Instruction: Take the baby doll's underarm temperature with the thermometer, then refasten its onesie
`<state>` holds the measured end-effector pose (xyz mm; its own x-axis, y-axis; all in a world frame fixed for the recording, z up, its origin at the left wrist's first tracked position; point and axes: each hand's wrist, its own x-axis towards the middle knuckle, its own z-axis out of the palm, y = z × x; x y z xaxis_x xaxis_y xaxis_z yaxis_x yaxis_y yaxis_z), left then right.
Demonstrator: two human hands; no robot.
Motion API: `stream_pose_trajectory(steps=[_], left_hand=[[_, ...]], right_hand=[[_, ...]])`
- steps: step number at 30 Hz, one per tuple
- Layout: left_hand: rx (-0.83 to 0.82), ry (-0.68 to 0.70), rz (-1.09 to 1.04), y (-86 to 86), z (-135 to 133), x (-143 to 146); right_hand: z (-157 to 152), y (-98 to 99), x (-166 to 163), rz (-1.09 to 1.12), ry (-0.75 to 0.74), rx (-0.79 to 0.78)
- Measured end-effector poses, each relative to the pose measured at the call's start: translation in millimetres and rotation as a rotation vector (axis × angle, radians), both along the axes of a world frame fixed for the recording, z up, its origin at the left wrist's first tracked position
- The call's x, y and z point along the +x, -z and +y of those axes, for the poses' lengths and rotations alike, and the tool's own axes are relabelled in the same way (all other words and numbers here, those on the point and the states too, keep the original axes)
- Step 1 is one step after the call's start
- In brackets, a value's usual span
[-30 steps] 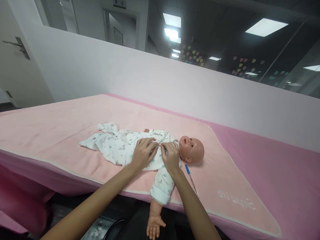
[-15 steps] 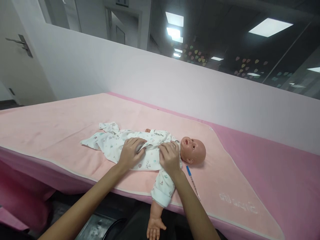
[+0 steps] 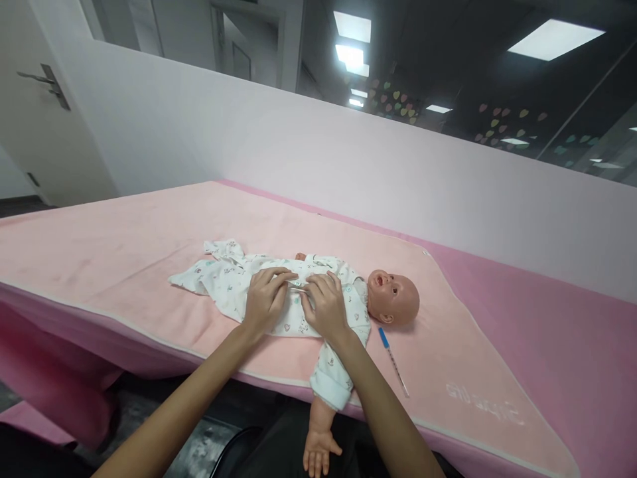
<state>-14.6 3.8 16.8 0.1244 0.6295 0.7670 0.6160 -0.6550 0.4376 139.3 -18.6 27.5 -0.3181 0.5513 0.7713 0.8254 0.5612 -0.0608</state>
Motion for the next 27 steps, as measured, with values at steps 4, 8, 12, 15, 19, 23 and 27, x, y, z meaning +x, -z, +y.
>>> stream_pose_trajectory(steps=[4,8,12,15,19,23,27], left_hand=[[0.026,0.037,0.018,-0.7,-2.1,0.2],[0.033,0.054,0.078,-1.1,-3.5,1.8],[0.042,0.039,0.140,-2.2,-4.3,3.7],[0.030,0.025,0.198,-3.1,-4.5,5.0],[0.033,-0.014,0.251,-4.2,-5.2,7.2],[0.031,-0.017,0.269,-4.6,-5.2,8.5],[0.007,-0.023,0.228,-3.3,-4.6,8.1]], right_hand=[[-3.3,-0.9,0.4,0.064,-0.017,-0.015],[-3.7,-0.5,0.4,0.068,-0.014,-0.013],[-2.6,1.7,0.6,0.076,0.007,-0.003],[-0.9,4.4,0.6,0.085,0.035,0.001],[2.5,7.8,0.5,0.102,0.065,0.011],[4.5,8.8,0.2,0.119,0.070,0.009],[4.8,7.5,0.1,0.112,0.075,0.009]])
